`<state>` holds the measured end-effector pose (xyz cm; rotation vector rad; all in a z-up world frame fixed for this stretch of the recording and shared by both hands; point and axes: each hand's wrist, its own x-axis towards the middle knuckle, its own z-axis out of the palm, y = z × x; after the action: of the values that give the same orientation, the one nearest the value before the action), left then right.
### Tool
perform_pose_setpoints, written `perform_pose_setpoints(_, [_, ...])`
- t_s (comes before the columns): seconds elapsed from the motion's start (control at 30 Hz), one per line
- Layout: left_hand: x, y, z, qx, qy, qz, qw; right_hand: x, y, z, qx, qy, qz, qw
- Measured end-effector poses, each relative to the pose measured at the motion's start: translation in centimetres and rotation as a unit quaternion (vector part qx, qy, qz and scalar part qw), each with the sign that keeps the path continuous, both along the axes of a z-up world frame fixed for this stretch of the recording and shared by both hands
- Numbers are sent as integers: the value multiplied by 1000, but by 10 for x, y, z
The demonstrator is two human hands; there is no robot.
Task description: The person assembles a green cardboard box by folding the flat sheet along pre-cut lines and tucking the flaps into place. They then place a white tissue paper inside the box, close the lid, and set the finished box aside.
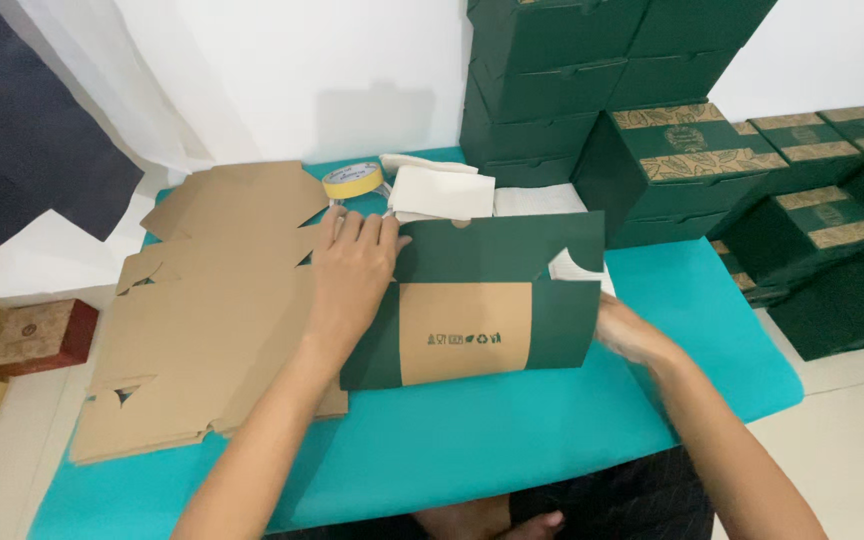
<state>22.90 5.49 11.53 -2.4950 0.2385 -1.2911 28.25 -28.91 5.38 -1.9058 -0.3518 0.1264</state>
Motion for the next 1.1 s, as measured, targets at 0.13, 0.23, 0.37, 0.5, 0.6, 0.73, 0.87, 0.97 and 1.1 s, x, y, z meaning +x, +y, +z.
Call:
perform_pose_setpoints(0.13, [6, 3, -4, -13, 29, 20, 999, -27, 16, 40, -14, 0, -84, 996])
perform_pose_setpoints(0.23, [16, 5, -16, -1, 42, 13, 999, -56, 40, 36, -209, -473, -165, 840])
perform_pose_setpoints(0.37, [31, 11, -36, 15, 57, -1, 998, -80, 85, 33, -345, -508, 130, 779])
perform_pose_setpoints(0.5, [-4, 1, -15, 15, 83, 44, 995, -81, 92, 33, -375, -434, 240, 784])
perform_pose_setpoints(0.6, [-55, -18, -11, 15, 165, 11, 986, -79, 93, 29, -394, -423, 251, 776])
perform_pose_setpoints(0.73, [-110, -43, -63, -39, 234, -102, 966, -73, 92, 16, -368, -463, 253, 766])
perform_pose_setpoints(0.87, [-138, -54, -83, 2, 245, -44, 969, -85, 99, 18, -333, -394, 297, 803])
perform_pose_setpoints(0.97, [-136, -56, -98, 13, 238, -10, 971, -101, 105, 14, -333, -356, 304, 818])
perform_pose_setpoints(1.1, [-139, -57, -88, -140, 328, -99, 929, -104, 105, 16, -325, -291, 327, 838])
